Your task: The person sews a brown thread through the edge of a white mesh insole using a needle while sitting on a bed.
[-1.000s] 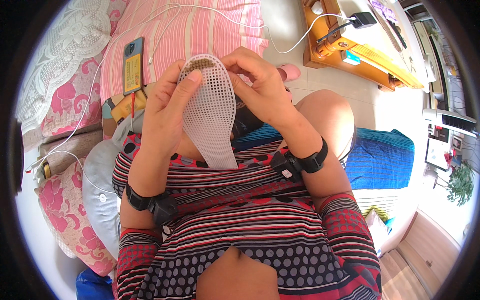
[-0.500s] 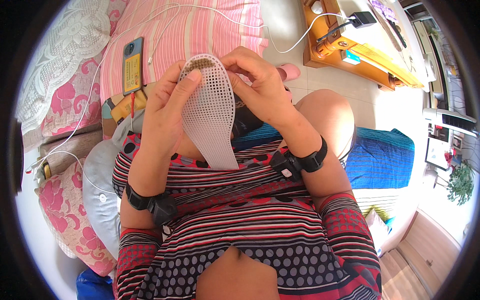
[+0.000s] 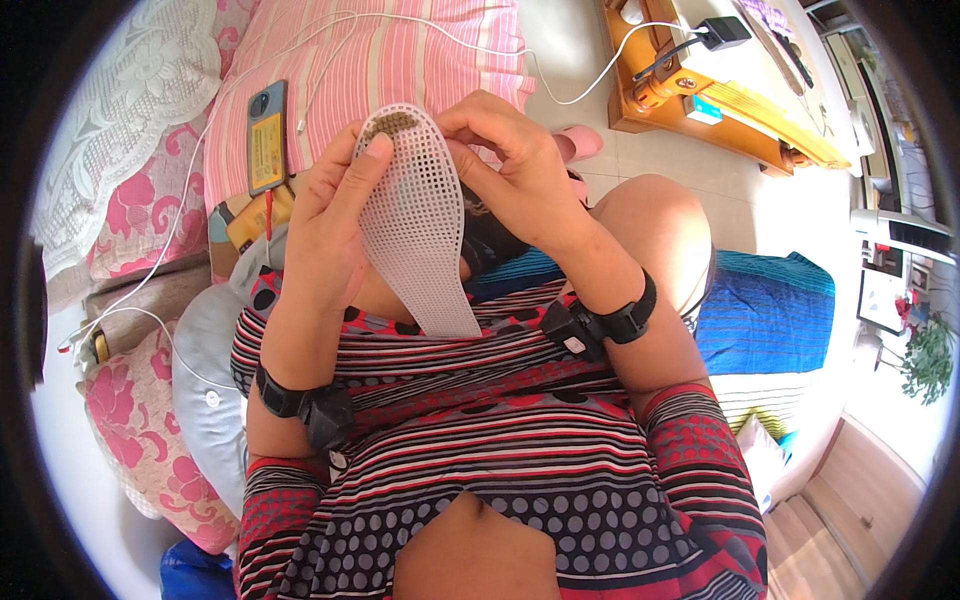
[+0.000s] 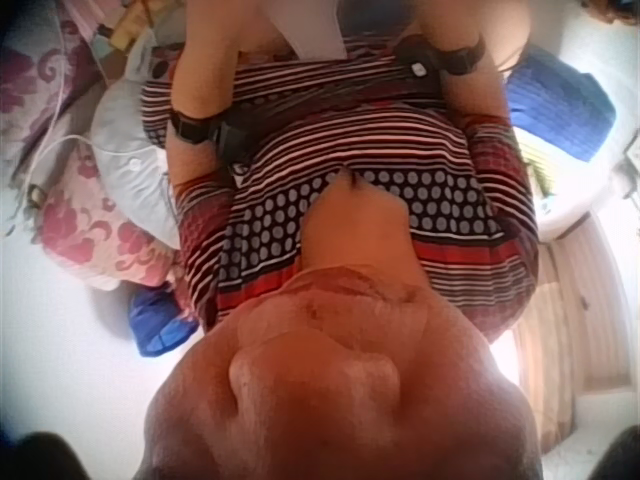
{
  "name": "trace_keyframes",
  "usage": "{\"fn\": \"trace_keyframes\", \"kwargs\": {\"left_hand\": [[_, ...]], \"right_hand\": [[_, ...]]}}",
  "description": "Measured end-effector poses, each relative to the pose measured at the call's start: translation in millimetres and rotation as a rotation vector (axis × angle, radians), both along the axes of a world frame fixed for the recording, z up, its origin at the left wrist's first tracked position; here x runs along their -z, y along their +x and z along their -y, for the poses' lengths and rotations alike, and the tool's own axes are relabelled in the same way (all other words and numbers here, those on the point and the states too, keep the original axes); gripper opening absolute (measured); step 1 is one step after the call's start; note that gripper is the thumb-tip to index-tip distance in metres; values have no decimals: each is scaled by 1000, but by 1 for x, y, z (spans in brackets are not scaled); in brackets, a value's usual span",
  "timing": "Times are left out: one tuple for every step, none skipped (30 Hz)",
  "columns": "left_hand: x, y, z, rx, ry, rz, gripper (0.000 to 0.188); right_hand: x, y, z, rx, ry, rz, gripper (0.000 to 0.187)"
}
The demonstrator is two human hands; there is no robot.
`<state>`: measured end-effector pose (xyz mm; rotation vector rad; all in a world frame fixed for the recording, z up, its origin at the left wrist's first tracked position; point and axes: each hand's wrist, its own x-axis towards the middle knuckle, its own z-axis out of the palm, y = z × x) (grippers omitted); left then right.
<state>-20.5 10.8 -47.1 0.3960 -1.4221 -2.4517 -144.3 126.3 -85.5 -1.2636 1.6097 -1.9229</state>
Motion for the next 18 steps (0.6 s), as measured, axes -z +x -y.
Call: {"fn": "trace_keyframes", "kwargs": {"left_hand": [[-1, -1, 0, 9, -10, 4, 23], [-1, -1, -1, -29, 70, 38, 20], [-2, -1, 0, -40, 129, -2, 18], [-3, -2, 2, -58, 123, 84, 18], [-3, -2, 5, 36, 295, 16, 15], [-3, -2, 8, 129, 457, -48, 17], [-2, -5, 8, 196, 525, -156, 20], [-1, -6, 9, 259, 600, -232, 20], [0, -7, 9, 318, 672, -288, 20], [-1, -7, 8, 321, 672, -267, 20], [-1, -6, 7, 329, 712, -298, 20], [-1, -6, 6, 347, 742, -332, 20], [-2, -6, 4, 346, 742, -306, 20], [-3, -6, 3, 364, 766, -329, 21], [-3, -7, 2, 372, 791, -347, 22], [-5, -3, 0, 311, 774, -274, 25], [-5, -3, -1, 314, 772, -255, 25], [-4, -3, -3, 328, 760, -285, 27]], "right_hand": [[-3, 0, 0, 9, -10, 4, 15], [-7, -1, 0, 40, -5, -99, 15], [-11, -1, 0, 74, -2, -200, 15], [-15, 0, -1, 88, -23, -190, 15], [-20, 1, -2, 99, -5, -271, 16], [-24, 3, -3, 111, 14, -350, 17], [-28, 5, -5, 127, -8, -335, 17], [-31, 9, -6, 121, -19, -326, 20], [-34, 11, -7, 115, -28, -318, 22], [-36, 13, -7, 111, -68, -319, 24], [-37, 15, -8, 129, -85, -302, 24], [-38, 17, -9, 136, -111, -315, 24], [-39, 18, -9, 150, -156, -323, 24], [-40, 19, -9, 162, -147, -314, 24], [-40, 19, -8, 158, -206, -318, 23], [-40, 19, -7, 144, -251, -311, 22], [-40, 19, -7, 165, -265, -307, 22], [-41, 19, -7, 146, -279, -320, 22]]}}
